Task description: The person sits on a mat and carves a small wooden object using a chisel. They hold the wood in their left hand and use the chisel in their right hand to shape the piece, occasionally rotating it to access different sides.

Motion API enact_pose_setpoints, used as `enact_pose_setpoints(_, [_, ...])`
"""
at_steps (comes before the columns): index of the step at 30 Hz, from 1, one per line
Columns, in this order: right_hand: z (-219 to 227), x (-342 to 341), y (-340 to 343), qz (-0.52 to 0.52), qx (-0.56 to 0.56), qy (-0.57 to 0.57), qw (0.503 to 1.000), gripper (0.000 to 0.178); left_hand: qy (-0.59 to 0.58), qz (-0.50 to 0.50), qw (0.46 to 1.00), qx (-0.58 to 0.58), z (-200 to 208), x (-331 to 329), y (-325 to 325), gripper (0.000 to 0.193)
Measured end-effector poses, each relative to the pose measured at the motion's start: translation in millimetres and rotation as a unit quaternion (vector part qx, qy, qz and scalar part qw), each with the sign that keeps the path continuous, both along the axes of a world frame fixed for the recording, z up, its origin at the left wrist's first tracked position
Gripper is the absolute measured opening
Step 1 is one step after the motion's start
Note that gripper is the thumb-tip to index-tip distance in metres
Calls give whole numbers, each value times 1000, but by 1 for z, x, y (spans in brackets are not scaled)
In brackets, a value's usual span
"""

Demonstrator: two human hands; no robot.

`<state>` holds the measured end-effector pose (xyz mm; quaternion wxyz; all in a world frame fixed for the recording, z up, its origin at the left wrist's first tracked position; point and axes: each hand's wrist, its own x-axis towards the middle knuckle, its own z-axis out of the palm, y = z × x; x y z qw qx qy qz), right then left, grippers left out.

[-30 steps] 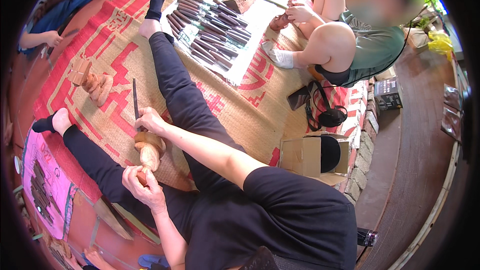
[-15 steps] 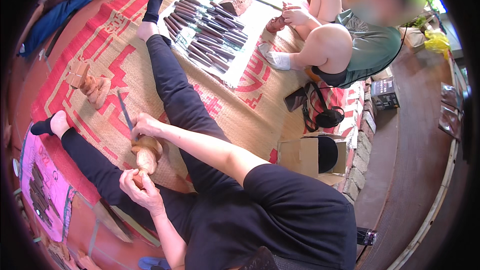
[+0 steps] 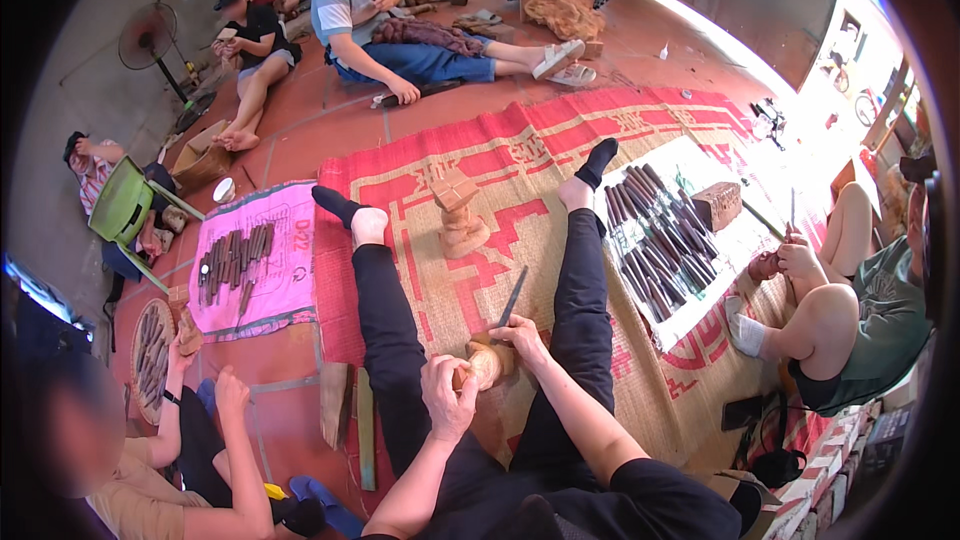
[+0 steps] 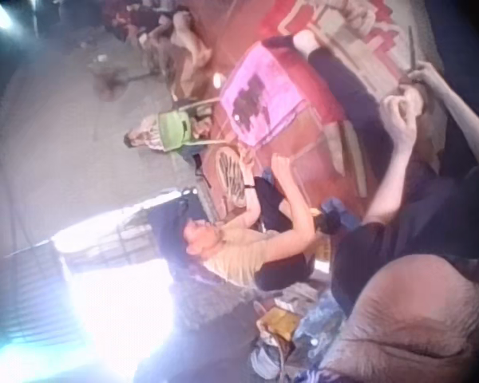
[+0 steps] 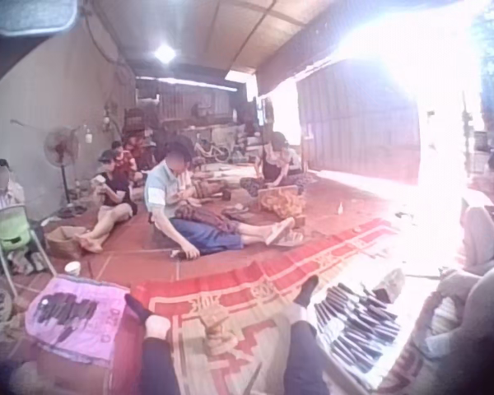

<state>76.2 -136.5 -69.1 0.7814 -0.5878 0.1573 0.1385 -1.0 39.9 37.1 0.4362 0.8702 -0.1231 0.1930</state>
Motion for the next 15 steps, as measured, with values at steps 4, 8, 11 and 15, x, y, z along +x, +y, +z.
enact_pose_setpoints(4, [-6, -3, -4, -126, 21, 49, 991, 9, -3, 9, 1000, 9, 3, -11, -3, 18])
enact_pose_setpoints(8, [12, -12, -7, -83, -80, 13, 993, 16, -11, 4, 1000, 13, 4, -12, -15, 16])
enact_pose_setpoints(11, [-17, -2, -1, -43, -58, -57, 996, 16, 14, 18, 1000, -9, -2, -9, -21, 16])
enact_pose_setpoints(15, [7, 5, -5, -167, -29, 4, 986, 12, 27, -5, 1000, 11, 7, -11, -22, 16])
